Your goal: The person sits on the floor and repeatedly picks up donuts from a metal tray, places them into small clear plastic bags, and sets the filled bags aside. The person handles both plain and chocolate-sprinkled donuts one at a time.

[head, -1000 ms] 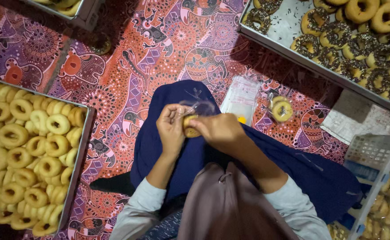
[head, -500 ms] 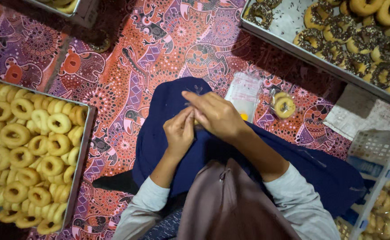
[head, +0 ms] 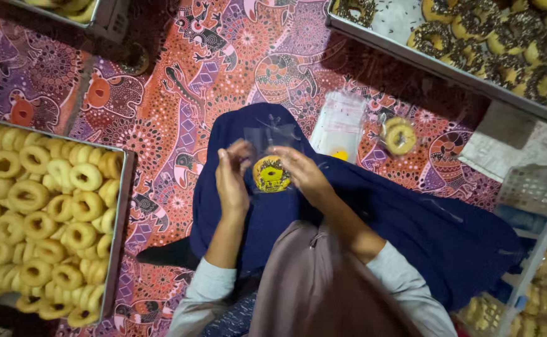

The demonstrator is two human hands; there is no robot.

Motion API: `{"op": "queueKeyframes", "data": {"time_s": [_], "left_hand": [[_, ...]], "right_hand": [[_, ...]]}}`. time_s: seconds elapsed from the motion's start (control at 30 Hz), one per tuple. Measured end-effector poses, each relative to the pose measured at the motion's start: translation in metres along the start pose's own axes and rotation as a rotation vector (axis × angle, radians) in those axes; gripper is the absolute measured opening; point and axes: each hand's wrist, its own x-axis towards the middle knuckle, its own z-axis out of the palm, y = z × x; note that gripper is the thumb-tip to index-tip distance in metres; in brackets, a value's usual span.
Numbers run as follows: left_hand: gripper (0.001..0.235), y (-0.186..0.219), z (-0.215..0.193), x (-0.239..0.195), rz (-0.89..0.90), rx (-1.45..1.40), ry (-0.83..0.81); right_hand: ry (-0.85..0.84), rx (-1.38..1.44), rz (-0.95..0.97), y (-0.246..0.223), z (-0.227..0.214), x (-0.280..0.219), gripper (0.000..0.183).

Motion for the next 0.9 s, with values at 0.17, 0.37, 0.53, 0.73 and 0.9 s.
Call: {"op": "queueKeyframes", "data": {"time_s": [0.17, 0.37, 0.53, 0.73, 0.9], "left_hand": [[0.024, -0.007, -0.025, 0.008, 0.135, 0.387, -0.113], [0.018, -0.015, -0.016, -0.006, 0.489, 0.426, 0.014], [0.025, -0.027, -0.015, 0.003, 0.518, 0.875, 0.003], [0.022, -0.033, 0.013, 0.001, 0.490, 0.843, -0.049], [0.013, -0.083, 0.085, -0.016, 0.565, 0.904, -0.447]], "right_hand": [[0.215, -0.317, -0.249, -0.040, 0.014, 0.002, 0.032], [0.492, -0.610, -0.694, -0.038, 0.025, -0.005, 0.011], [0.439, -0.854, -0.339, -0.020, -0.010, 0.007, 0.019], [0.768, -1.204, -0.357, -0.009, -0.097, -0.011, 0.043], [0.609, -0.721, -0.459, 0.054, -0.143, -0.047, 0.040]]}}
